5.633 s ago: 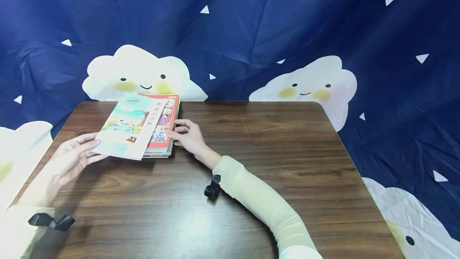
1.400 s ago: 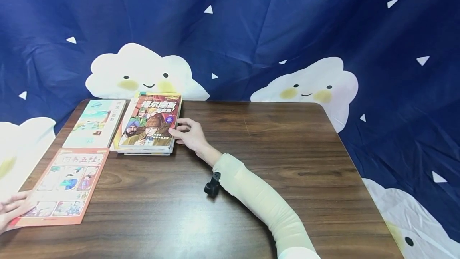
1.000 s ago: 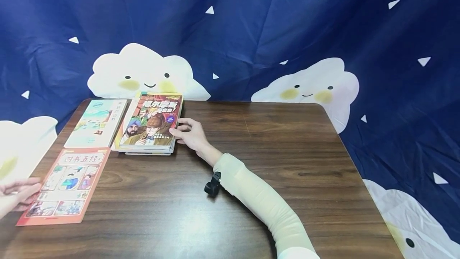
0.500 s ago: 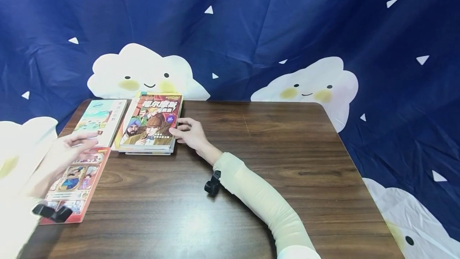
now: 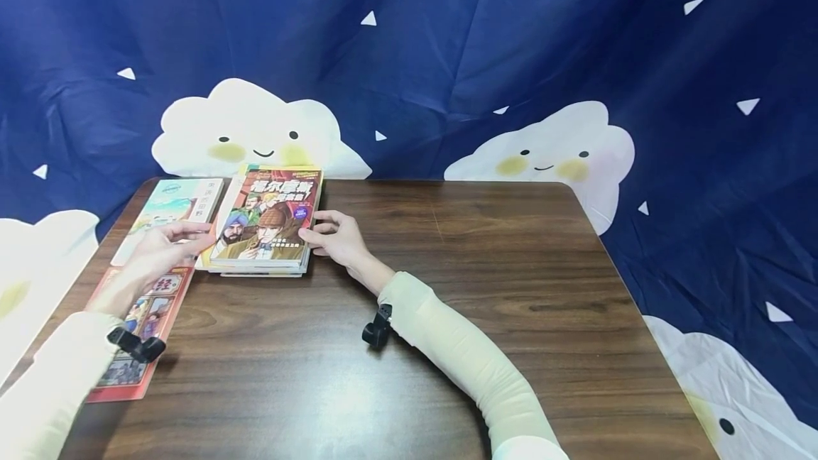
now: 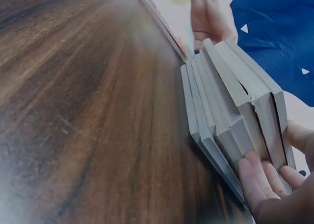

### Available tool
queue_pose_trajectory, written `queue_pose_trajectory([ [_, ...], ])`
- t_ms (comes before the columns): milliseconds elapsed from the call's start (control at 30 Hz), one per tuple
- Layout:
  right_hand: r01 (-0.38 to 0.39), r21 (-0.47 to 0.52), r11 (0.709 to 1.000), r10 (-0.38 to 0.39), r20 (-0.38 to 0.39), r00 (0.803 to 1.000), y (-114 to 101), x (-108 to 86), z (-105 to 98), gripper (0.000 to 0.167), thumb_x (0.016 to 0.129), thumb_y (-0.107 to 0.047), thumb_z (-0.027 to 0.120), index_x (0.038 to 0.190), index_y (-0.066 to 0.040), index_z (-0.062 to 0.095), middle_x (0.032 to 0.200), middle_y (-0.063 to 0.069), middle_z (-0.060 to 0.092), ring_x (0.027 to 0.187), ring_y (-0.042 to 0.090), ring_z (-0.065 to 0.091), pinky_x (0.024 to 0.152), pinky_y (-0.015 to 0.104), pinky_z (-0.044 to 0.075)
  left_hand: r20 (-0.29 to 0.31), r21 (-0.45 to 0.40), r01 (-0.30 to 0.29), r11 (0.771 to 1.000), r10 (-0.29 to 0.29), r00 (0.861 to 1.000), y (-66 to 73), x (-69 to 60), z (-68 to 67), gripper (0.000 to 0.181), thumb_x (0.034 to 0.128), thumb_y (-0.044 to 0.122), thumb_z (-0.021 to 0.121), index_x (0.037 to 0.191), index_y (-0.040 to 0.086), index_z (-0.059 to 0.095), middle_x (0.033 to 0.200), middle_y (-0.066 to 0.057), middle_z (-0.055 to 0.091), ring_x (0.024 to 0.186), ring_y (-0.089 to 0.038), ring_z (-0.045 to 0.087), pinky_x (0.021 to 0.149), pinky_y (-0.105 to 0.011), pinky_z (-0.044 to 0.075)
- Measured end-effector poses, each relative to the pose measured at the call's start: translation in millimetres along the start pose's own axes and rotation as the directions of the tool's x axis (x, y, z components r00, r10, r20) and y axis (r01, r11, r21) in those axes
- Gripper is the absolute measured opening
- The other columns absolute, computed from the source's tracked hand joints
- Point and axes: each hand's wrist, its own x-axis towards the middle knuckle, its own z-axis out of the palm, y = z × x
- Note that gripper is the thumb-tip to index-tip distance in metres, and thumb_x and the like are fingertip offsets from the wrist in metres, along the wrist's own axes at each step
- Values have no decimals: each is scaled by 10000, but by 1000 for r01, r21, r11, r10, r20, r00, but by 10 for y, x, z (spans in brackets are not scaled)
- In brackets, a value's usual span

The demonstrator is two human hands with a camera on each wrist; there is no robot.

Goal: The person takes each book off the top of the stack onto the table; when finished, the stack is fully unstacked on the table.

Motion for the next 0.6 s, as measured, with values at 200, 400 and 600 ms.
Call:
queue_pose_trajectory([
  [200, -20, 15, 1000, 20, -15, 1000, -51, 111, -35, 508, 952, -90, 785, 1419, -12, 600, 957, 61, 762, 735, 137, 737, 834, 391, 689, 8, 21, -9, 1000, 9, 1000, -1, -26, 2, 696, 1006, 468, 710, 1489, -9, 556, 1444, -304, 590, 830, 52, 698, 767, -305, 676],
  [400, -56, 116, 992, 65, -76, 995, -116, 321, -78, 462, 971, -143, 775, 1388, -14, 624, 916, 44, 758, 630, 98, 724, 647, 226, 659, 17, 18, 2, 1000, -3, 1000, 15, -27, -5, 715, 995, 499, 715, 1494, 12, 556, 1460, -298, 582, 841, 53, 701, 787, -301, 674],
  [600, -97, 206, 974, 112, -60, 992, -117, 462, -70, 451, 993, -123, 747, 1409, -11, 611, 901, 16, 738, 588, 92, 700, 629, 238, 660, 13, 33, 0, 999, 0, 1000, 9, -7, 2, 708, 999, 501, 708, 1497, 20, 559, 1465, -298, 590, 837, 52, 697, 779, -294, 672],
])
